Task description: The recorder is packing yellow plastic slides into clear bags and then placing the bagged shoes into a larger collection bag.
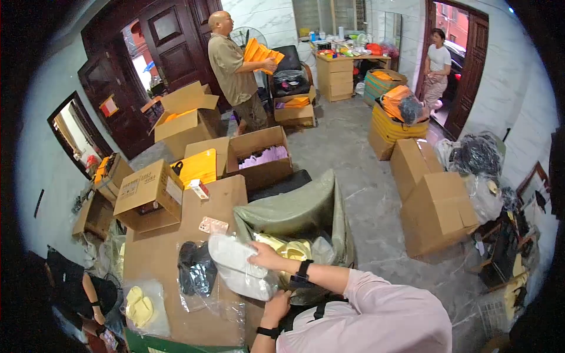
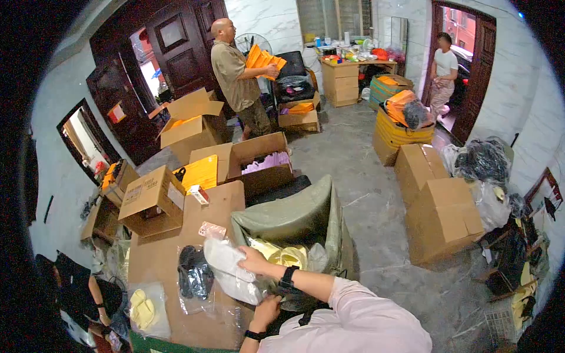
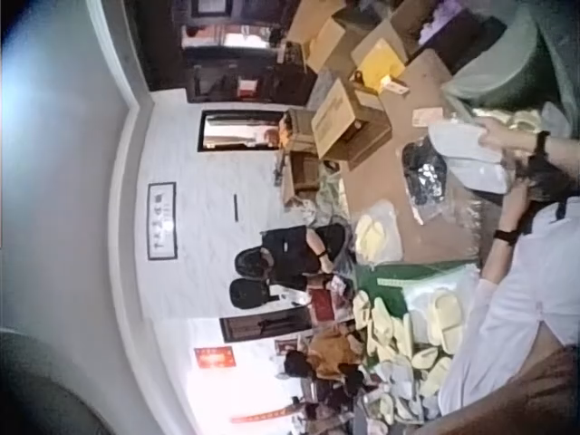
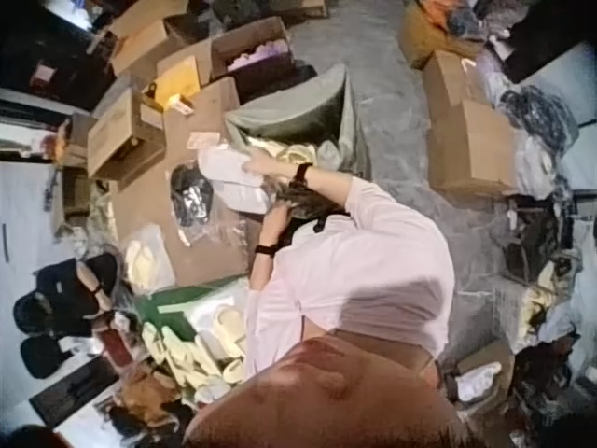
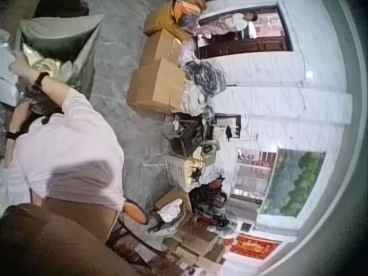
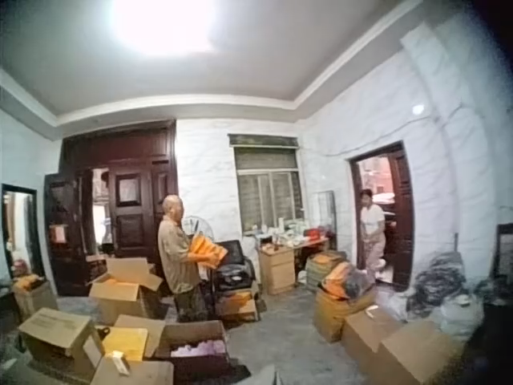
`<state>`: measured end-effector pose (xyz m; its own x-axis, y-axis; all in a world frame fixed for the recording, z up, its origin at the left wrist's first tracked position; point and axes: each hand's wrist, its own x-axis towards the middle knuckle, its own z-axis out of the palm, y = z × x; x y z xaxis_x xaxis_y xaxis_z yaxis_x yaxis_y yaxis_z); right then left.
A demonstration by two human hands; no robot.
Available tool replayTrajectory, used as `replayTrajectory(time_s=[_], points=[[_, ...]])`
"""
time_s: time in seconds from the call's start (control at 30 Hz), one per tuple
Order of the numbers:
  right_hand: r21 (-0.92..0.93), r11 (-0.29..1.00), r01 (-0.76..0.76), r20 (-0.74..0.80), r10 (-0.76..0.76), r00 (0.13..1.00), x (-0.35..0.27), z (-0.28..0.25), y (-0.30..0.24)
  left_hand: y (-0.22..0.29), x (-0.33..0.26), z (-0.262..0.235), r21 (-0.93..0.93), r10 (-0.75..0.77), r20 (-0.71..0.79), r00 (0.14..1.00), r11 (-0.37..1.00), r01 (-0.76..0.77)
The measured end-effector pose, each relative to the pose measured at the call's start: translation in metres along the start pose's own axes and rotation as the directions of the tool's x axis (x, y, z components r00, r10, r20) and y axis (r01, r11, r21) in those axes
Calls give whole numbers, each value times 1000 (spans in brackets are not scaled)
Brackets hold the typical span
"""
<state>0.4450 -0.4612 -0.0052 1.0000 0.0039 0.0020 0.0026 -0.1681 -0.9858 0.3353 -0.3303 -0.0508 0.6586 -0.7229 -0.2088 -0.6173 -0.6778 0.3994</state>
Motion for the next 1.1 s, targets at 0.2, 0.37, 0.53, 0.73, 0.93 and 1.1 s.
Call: replayTrajectory(time_s=[0.2,0.37,0.53,0.73,0.93,1.1], points=[[24,954,299,-445,-258,858,-58,-64,-46,0,4,-6,216,141,-46,989,968,-128],[-464,833,302,-268,-457,848,-100,-87,0,6,7,-20,285,215,-55,975,939,-191],[-820,483,307,351,1,936,-111,-118,62,12,8,-28,317,283,-100,954,918,-239],[-907,312,282,392,383,836,-80,-137,68,24,11,-38,360,336,-81,938,888,-286],[-979,39,198,176,643,745,-28,-173,133,25,4,-37,353,297,-113,948,904,-241],[-997,-57,-50,-75,853,517,3,-168,176,32,16,-35,215,320,-150,935,934,-285]])
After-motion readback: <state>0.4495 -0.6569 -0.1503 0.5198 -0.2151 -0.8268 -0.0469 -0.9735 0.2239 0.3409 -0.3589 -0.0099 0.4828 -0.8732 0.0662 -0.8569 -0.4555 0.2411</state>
